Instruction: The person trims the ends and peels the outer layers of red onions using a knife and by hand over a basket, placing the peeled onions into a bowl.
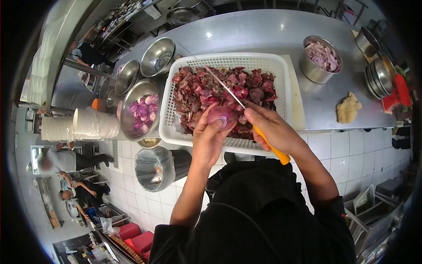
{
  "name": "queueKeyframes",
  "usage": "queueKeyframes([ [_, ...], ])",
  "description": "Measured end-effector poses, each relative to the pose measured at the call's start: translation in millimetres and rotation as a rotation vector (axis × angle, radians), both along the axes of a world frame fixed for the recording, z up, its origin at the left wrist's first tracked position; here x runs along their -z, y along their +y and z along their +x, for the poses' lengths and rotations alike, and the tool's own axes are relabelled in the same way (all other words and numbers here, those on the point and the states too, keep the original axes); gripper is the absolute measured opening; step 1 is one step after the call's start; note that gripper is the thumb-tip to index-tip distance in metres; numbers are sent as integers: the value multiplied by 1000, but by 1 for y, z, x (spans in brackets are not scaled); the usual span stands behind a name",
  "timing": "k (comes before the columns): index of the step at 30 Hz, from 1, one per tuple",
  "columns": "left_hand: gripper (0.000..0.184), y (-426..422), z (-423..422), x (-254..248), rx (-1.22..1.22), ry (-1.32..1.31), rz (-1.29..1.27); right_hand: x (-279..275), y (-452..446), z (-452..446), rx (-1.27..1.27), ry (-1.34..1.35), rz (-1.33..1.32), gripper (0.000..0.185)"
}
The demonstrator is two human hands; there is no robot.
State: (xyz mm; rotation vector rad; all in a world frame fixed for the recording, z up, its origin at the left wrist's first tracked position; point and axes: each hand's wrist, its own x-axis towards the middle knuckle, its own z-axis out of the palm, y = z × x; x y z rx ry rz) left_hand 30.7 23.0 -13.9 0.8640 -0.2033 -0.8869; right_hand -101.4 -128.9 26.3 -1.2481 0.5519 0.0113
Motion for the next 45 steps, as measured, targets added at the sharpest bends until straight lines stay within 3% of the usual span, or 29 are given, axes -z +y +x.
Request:
queueKeyframes([
  [8, 48, 12, 10, 1, -41, -173, 51, -6, -5, -5, 53, 201, -142, 59],
  [11, 48, 15, 12, 2, -63, -229, 112, 6, -2, -7, 7, 4, -265, 63],
  [17, 48, 13, 9, -8, -87, -247, 158, -2, -8, -8, -12, 125, -171, 69],
  [23, 49, 7, 2, -15, -50, -270, 152, 13, 15, -17, 41, -200, -677, 70],
  [26, 51, 11, 2, -16, 31, -153, 96, -15, 18, -23, -117, -180, -761, 69],
  [30, 55, 10, -3, -15, -28, -224, 133, -13, 22, -25, -119, -334, -879, 70],
  [45, 55, 12, -11, -19, -89, -282, 169, -4, 25, -27, -153, -327, -905, 70],
])
